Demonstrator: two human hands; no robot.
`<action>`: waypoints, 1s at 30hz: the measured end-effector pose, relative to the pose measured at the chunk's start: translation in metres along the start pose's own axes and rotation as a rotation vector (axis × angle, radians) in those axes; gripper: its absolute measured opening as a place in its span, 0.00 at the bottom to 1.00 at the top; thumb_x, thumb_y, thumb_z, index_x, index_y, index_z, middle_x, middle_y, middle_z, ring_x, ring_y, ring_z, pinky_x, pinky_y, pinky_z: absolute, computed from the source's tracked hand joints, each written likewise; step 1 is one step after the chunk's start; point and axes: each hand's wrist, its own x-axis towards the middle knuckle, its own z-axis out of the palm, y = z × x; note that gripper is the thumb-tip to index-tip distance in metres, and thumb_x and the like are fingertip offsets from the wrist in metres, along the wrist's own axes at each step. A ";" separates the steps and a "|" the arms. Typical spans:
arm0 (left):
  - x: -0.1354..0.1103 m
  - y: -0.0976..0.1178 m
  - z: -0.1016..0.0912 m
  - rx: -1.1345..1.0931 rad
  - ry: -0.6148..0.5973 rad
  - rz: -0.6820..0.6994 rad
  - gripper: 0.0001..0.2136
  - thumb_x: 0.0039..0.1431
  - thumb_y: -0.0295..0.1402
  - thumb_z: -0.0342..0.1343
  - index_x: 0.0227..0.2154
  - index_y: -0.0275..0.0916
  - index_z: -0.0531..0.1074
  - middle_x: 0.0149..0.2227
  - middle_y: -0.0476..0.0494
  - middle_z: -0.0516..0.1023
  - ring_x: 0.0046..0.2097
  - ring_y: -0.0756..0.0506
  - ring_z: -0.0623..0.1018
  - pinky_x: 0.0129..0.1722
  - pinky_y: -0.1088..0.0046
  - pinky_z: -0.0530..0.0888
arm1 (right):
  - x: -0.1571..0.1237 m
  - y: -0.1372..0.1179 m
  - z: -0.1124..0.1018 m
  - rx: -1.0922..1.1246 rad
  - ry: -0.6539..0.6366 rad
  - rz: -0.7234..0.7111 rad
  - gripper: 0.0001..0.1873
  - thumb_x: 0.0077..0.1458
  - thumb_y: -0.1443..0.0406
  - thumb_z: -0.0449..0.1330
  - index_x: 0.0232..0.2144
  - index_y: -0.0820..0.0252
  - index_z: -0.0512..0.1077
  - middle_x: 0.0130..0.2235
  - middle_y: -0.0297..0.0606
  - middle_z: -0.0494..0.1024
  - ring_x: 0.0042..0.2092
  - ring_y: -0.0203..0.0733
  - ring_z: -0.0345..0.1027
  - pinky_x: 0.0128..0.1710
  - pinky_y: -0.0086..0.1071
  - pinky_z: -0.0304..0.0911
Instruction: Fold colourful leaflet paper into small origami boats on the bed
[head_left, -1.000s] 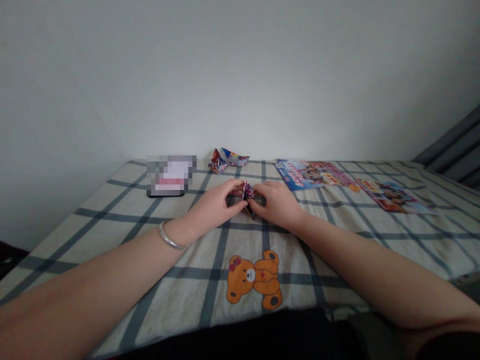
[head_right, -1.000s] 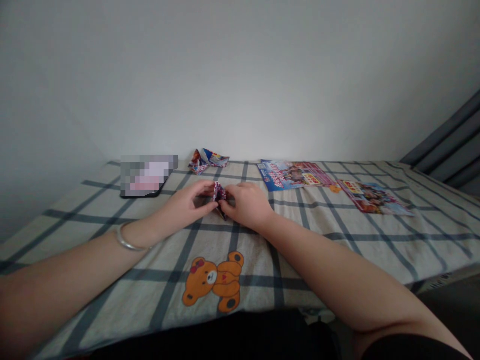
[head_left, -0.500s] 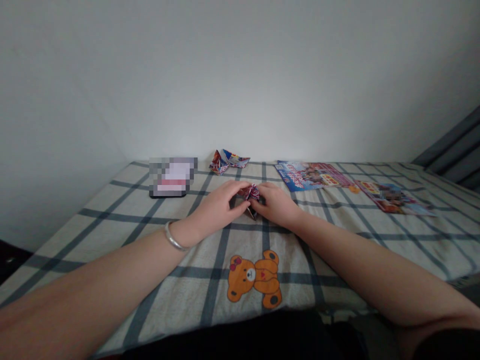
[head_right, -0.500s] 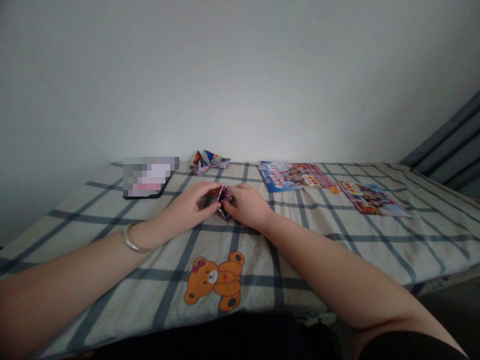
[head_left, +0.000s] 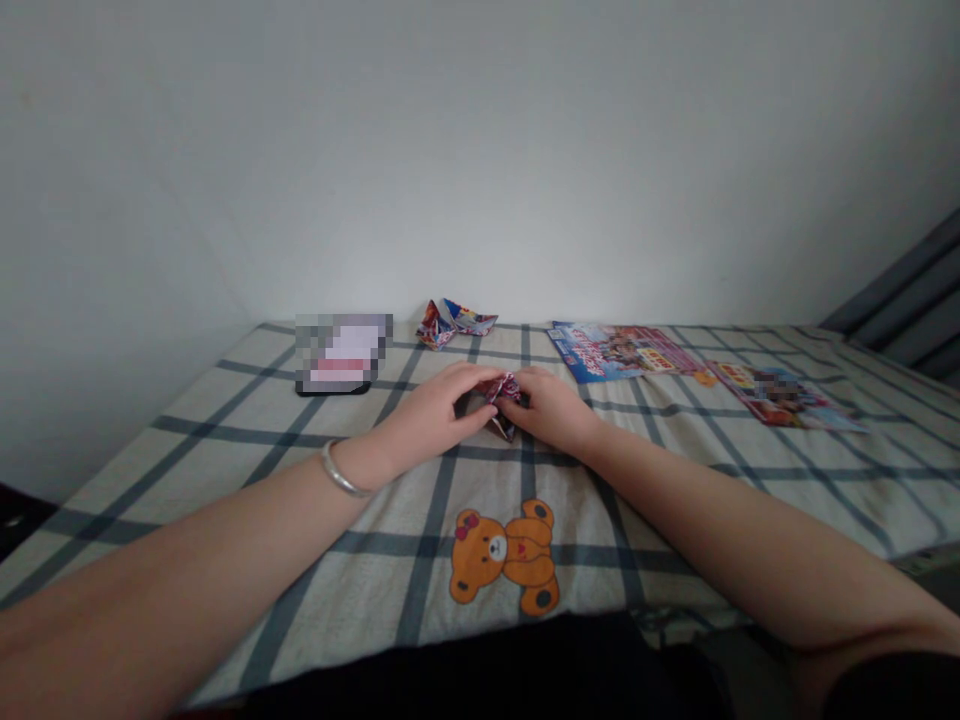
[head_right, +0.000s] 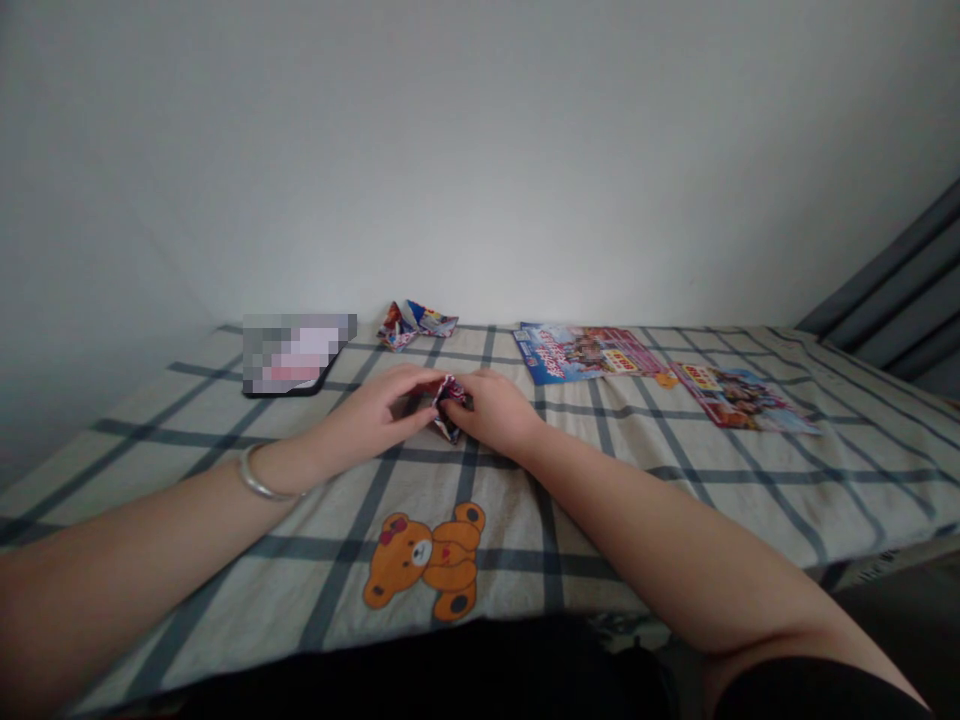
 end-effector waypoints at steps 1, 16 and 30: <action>0.000 0.000 0.000 0.004 -0.004 0.002 0.16 0.61 0.31 0.55 0.52 0.41 0.67 0.50 0.42 0.74 0.51 0.44 0.73 0.54 0.60 0.71 | 0.000 -0.001 0.000 -0.008 0.000 0.013 0.05 0.57 0.66 0.58 0.32 0.60 0.73 0.33 0.39 0.77 0.38 0.42 0.68 0.40 0.33 0.59; -0.002 0.005 -0.008 0.042 -0.124 -0.010 0.14 0.61 0.30 0.54 0.50 0.42 0.68 0.49 0.44 0.74 0.51 0.45 0.73 0.53 0.62 0.70 | -0.010 -0.002 -0.015 0.045 -0.044 -0.105 0.16 0.57 0.69 0.56 0.49 0.63 0.69 0.45 0.44 0.78 0.45 0.43 0.70 0.46 0.35 0.63; -0.006 -0.013 -0.017 -0.005 -0.270 0.115 0.13 0.64 0.30 0.53 0.49 0.45 0.73 0.51 0.44 0.76 0.53 0.46 0.74 0.56 0.62 0.69 | -0.005 0.018 -0.023 0.152 -0.080 -0.300 0.08 0.58 0.65 0.60 0.38 0.52 0.79 0.41 0.35 0.82 0.45 0.38 0.74 0.49 0.37 0.65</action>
